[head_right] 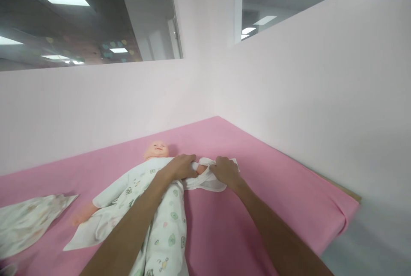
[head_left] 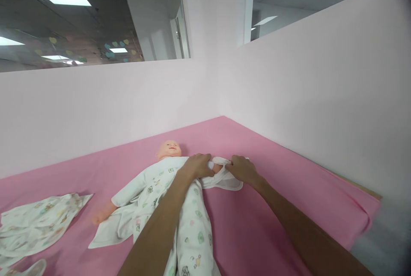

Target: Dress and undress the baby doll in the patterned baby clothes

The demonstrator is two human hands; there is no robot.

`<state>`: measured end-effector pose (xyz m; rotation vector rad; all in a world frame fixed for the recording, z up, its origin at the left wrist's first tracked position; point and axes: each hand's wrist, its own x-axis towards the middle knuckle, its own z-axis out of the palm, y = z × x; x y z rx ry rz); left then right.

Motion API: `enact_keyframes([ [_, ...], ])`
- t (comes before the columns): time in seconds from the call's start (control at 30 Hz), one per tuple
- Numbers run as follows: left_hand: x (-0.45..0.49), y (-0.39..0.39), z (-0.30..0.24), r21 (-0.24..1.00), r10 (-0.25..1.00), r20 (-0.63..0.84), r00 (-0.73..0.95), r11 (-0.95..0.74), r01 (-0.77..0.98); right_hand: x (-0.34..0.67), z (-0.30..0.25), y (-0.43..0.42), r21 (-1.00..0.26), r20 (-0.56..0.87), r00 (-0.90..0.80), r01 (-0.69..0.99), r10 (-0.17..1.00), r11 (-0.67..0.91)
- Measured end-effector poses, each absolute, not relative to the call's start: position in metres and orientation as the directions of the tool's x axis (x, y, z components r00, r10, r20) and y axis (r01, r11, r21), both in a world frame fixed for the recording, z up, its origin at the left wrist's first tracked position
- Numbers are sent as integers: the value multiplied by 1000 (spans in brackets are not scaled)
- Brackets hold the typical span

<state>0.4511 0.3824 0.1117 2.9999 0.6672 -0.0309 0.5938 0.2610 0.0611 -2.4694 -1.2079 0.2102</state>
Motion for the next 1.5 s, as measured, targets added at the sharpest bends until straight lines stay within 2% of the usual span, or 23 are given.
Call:
enact_keyframes([
  [0.13,443,391,120,150,440,-116,890,-878,454,600,65,257,-445,-18,608,706,794,-551],
  [0.37,429,391,138,256,432,-173,885,-848,464,624,59,257,-491,-103,610,656,786,-573],
  [0.53,422,392,141,357,452,-118,884,-811,462,624,52,256,-470,-121,601,667,790,-578],
  [0.77,445,385,111,157,464,30,886,-877,454,590,56,248,-365,-73,558,756,827,-543],
  [0.9,461,374,86,44,495,62,867,-869,493,574,59,243,-262,-38,526,816,850,-516],
  [1.03,462,368,83,-7,495,127,859,-866,500,562,61,244,-129,49,477,874,878,-468],
  [1.1,449,367,92,-19,492,182,851,-864,504,555,59,246,-135,140,423,904,895,-406],
  [1.17,426,366,103,-5,498,272,823,-855,519,545,55,248,-219,245,367,923,897,-318],
  [1.23,392,363,112,74,532,409,742,-829,554,533,51,251,-339,311,333,914,890,-224],
  [1.3,355,361,115,218,609,523,596,-772,598,522,47,253,-483,294,322,863,900,-150],
  [1.33,336,360,114,310,674,525,520,-720,621,517,46,254,-558,268,313,822,911,-118],
  [1.43,292,356,106,609,883,367,292,-466,642,503,46,257,-756,178,309,651,934,-71],
  [1.5,274,354,99,782,970,116,212,-220,583,494,49,259,-859,95,300,506,949,-75],
])
